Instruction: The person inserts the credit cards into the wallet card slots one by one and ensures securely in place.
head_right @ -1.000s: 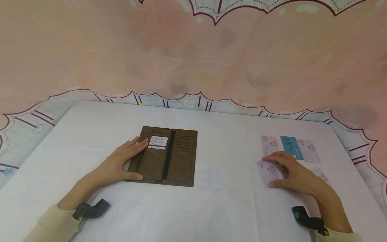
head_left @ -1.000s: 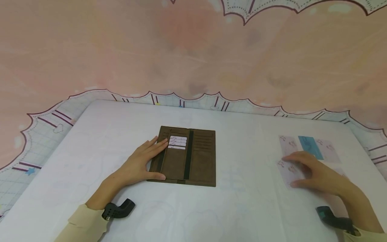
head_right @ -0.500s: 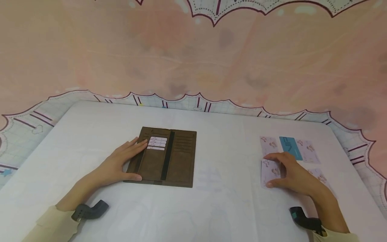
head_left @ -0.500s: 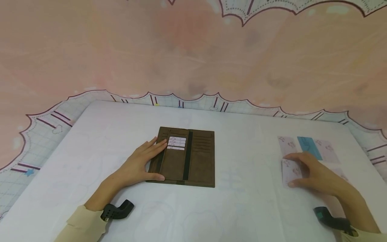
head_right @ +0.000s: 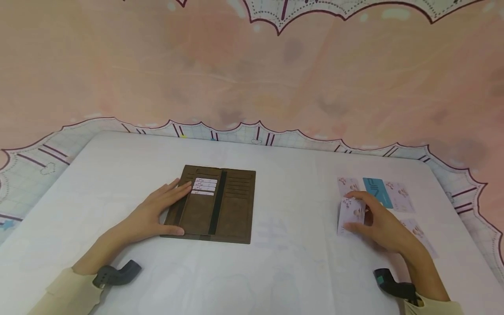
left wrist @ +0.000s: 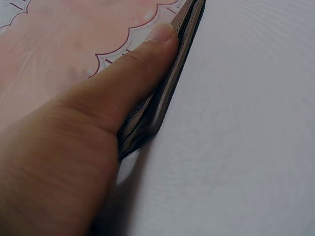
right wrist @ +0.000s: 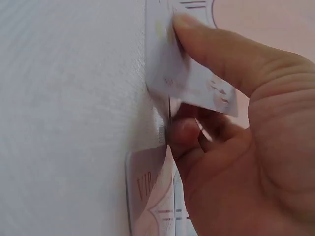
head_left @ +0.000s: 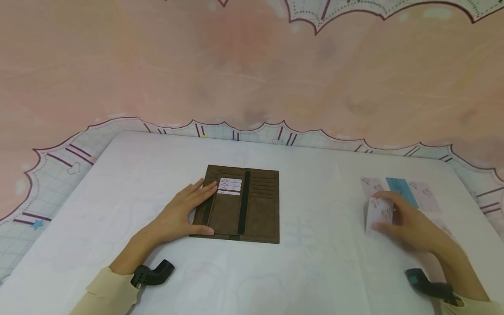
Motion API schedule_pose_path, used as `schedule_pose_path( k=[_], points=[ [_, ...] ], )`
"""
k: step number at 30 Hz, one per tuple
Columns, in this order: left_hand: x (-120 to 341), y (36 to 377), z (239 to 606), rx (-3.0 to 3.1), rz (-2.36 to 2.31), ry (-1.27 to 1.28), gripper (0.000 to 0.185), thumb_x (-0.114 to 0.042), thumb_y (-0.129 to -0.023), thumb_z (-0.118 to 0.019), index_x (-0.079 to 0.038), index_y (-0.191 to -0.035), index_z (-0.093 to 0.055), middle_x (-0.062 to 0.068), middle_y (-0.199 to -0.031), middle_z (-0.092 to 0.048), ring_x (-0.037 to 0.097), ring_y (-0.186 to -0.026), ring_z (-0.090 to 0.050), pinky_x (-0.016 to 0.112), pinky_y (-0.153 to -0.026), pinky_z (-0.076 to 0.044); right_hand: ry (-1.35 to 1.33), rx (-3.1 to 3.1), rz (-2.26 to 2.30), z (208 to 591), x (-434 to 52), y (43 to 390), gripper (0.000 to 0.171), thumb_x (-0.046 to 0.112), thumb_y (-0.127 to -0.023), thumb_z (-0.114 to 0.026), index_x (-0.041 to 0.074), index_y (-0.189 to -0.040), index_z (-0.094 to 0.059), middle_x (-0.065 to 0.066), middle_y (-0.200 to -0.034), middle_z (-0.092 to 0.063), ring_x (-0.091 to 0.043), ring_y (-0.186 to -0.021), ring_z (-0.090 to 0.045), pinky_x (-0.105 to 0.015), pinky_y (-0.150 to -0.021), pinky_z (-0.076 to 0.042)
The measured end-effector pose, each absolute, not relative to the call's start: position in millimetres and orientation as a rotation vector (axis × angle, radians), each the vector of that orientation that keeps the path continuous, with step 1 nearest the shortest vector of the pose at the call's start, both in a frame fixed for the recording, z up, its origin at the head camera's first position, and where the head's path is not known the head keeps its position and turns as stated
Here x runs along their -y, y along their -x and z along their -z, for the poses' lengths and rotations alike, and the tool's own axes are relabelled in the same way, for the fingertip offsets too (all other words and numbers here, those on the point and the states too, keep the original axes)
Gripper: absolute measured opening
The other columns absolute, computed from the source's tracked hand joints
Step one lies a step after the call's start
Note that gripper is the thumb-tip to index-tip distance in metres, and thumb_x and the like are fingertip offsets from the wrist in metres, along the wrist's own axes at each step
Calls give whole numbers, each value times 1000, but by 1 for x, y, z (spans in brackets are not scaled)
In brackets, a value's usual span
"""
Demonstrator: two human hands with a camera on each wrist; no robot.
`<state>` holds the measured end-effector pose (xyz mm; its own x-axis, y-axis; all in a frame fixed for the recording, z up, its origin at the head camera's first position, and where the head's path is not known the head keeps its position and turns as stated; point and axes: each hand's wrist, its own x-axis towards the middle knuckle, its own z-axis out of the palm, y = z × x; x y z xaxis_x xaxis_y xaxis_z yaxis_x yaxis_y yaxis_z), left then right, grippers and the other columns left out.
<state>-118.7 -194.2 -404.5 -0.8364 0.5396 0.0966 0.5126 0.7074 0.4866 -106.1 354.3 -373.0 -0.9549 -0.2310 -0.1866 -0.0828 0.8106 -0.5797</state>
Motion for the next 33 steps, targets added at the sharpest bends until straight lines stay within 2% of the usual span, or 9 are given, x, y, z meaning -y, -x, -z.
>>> schedule_pose_path(
  k=[5,9,12,16,20,24,28,31,33],
  points=[
    [195,118,404,-2854,-793,-878,104,-64,-69,-73,-17,-152,-30,1,-156,-26,28,-145,-8,51,-115,-9,400,-2756,961,375,-354,108,59,19,-94,-63,22,-146,-36,-26,-147,-31,-54,-126,-32,-74,-90,-30],
    [194,117,404,-2848,-804,-872,104,-63,-70,-73,-17,-152,-30,1,-156,-26,28,-145,-8,52,-114,-9,428,-2714,1019,374,-355,109,55,9,-98,-53,23,-148,-35,-24,-150,-28,-55,-130,-27,-76,-90,-26],
    [194,117,403,-2843,-803,-861,104,-64,-70,-73,-17,-152,-30,1,-156,-26,27,-145,-8,52,-114,-9,382,-2722,1010,373,-357,109,54,13,-100,-51,24,-149,-33,-26,-145,-36,-51,-124,-40,-71,-92,-33],
    [193,116,402,-2844,-792,-852,105,-65,-69,-73,-17,-152,-30,1,-156,-26,27,-145,-8,52,-114,-9,283,-2750,999,372,-359,110,51,24,-100,-52,25,-148,-36,-24,-132,-50,-33,-104,-61,-42,-82,-54],
    [193,116,402,-2847,-794,-856,105,-63,-69,-74,-17,-152,-30,1,-156,-27,28,-145,-9,53,-114,-10,282,-2811,1060,371,-355,116,48,22,-98,-57,23,-144,-43,-16,-117,-61,-13,-90,-63,-18,-73,-51],
    [193,117,404,-2850,-791,-876,105,-63,-69,-74,-17,-152,-29,0,-156,-26,28,-145,-9,53,-114,-10,300,-2845,1122,369,-347,126,49,21,-95,-61,22,-143,-46,-11,-100,-66,-11,-79,-59,-21,-59,-48],
    [194,118,404,-2854,-792,-885,105,-63,-69,-74,-17,-152,-29,0,-156,-26,28,-145,-8,53,-114,-10,172,-2793,1203,365,-336,135,52,32,-94,-63,27,-143,-45,-10,-101,-66,-16,-76,-60,-31,-40,-39],
    [194,118,405,-2859,-787,-890,105,-63,-69,-74,-17,-152,-29,0,-156,-26,28,-145,-9,53,-114,-10,122,-2763,1268,364,-328,141,54,34,-93,-63,28,-143,-45,-10,-105,-65,-13,-80,-63,-23,-45,-45],
    [195,119,405,-2865,-776,-895,105,-63,-69,-74,-17,-152,-29,1,-156,-26,28,-145,-9,52,-114,-10,132,-2757,1302,363,-321,146,54,31,-93,-64,27,-143,-46,-10,-105,-65,-11,-84,-63,-18,-57,-51]
  ],
)
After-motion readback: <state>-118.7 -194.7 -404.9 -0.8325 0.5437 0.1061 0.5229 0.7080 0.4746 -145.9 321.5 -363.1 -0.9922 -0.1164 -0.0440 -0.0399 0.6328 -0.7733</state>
